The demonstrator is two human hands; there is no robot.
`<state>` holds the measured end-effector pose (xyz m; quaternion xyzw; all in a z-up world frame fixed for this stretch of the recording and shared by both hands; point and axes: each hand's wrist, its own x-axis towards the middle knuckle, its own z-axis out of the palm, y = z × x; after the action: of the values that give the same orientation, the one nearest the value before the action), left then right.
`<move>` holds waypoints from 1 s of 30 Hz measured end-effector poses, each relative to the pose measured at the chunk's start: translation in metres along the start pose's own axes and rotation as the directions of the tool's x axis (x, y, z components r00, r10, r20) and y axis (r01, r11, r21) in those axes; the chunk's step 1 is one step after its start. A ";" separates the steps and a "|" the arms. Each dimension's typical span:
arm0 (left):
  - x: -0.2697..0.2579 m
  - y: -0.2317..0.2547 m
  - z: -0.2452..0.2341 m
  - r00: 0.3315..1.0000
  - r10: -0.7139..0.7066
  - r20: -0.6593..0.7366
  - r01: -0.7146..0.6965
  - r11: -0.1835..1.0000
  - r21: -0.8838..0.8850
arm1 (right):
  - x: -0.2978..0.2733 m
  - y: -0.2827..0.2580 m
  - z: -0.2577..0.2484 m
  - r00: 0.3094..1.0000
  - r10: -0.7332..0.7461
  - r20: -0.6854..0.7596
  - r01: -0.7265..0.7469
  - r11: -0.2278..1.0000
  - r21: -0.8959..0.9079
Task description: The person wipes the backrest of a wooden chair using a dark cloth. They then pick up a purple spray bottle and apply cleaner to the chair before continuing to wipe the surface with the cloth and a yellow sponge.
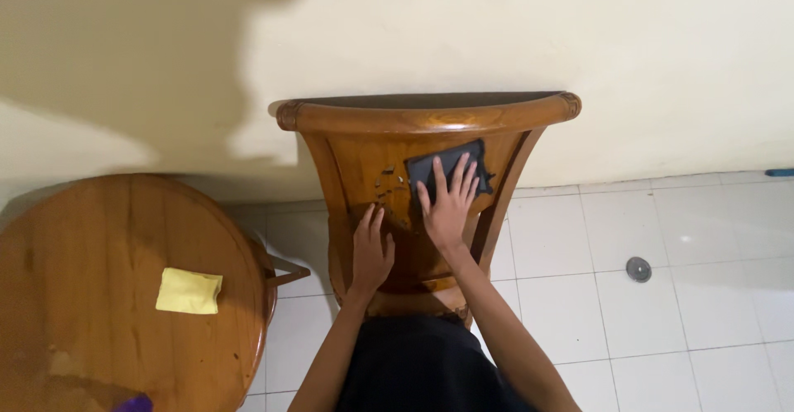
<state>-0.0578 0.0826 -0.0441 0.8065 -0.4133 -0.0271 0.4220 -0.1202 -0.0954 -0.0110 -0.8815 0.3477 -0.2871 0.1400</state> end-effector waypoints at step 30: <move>-0.022 -0.020 -0.018 0.987 -0.161 0.008 0.162 0.985 -0.058 | -0.053 -0.006 0.023 0.949 -0.277 0.148 0.297 0.945 -0.137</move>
<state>-0.0527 0.1158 -0.0533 0.8245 -0.3463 -0.0746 0.4412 -0.1348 -0.0530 -0.0486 -0.9476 0.2272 -0.2193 0.0485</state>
